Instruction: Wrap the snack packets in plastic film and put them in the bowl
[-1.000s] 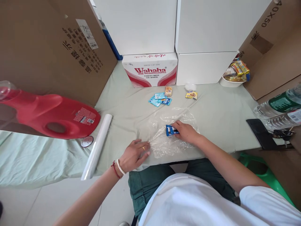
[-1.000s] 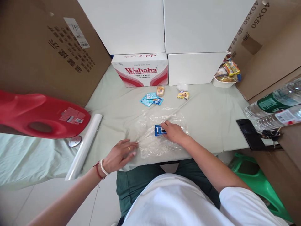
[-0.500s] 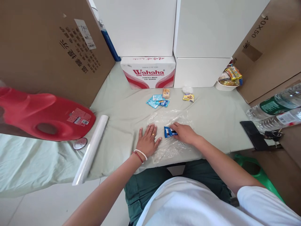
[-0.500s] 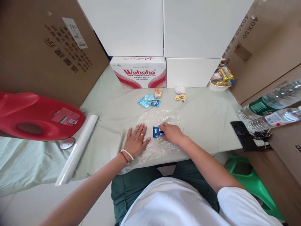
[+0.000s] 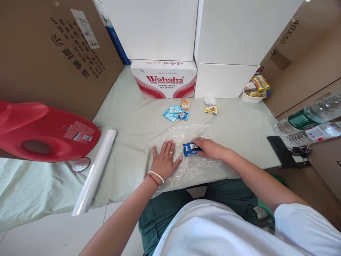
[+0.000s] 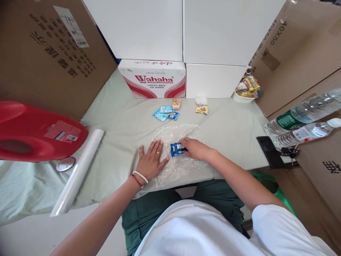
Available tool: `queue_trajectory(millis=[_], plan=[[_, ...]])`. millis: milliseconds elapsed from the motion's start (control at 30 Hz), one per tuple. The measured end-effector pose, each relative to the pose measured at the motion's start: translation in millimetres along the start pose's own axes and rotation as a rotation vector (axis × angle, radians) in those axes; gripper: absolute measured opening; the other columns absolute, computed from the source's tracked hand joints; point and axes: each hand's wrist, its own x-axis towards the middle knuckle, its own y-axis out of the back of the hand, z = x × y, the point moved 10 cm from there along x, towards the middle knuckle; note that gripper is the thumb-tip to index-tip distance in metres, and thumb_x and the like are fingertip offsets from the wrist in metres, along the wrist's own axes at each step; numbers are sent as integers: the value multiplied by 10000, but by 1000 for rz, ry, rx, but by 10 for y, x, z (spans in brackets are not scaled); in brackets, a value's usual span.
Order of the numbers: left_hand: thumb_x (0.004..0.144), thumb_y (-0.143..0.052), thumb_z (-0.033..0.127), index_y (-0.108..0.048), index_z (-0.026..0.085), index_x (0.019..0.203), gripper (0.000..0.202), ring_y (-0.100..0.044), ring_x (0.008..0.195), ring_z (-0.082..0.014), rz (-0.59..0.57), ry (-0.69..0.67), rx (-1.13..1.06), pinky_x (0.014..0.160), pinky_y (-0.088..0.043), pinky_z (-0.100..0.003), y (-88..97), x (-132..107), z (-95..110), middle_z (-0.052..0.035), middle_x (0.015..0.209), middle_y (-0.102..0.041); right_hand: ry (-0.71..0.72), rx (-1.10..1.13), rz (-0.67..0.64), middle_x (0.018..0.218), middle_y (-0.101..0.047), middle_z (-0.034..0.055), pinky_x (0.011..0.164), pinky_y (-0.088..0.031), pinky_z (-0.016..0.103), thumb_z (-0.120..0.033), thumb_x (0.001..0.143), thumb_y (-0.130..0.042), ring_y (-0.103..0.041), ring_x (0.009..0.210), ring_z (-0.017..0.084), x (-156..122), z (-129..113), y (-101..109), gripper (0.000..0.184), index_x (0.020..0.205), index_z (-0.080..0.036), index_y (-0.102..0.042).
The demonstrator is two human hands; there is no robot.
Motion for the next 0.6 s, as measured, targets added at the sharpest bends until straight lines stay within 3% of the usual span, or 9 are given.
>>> queue_trajectory(millis=[133,233,400,600], plan=[[1038,-349,599,-299,181,1661,751,-298,1595,-373,14,3,-9,1248,-94,-761,8,-5,0,-172,1717,-297,-72,-102,41,1390,-646,153,926,-493,346,-295,982,-665,-668,1194,292,-50,14,190,560,1509,-189,-506],[1043,-340,589,-316,189,1656,733,-300,1596,-361,21,4,-6,1257,-81,-748,15,-7,1,-169,1717,-291,-102,-171,69,1346,-667,137,880,-495,329,-360,990,-656,-675,1172,286,2,-107,333,521,1469,-196,-534],[1047,-321,579,-327,167,1650,730,-315,1589,-356,23,1,6,1256,-69,-751,16,-5,-1,-169,1715,-289,-120,-325,-84,1320,-658,140,761,-516,336,-343,933,-706,-716,1060,304,193,-330,111,456,1347,-175,-615],[1040,-332,596,-314,178,1657,745,-307,1591,-367,4,13,6,1260,-85,-742,14,-3,1,-164,1718,-287,-118,-305,-46,1393,-628,130,741,-505,320,-304,952,-667,-716,1067,290,93,-199,-53,606,1521,-220,-476]])
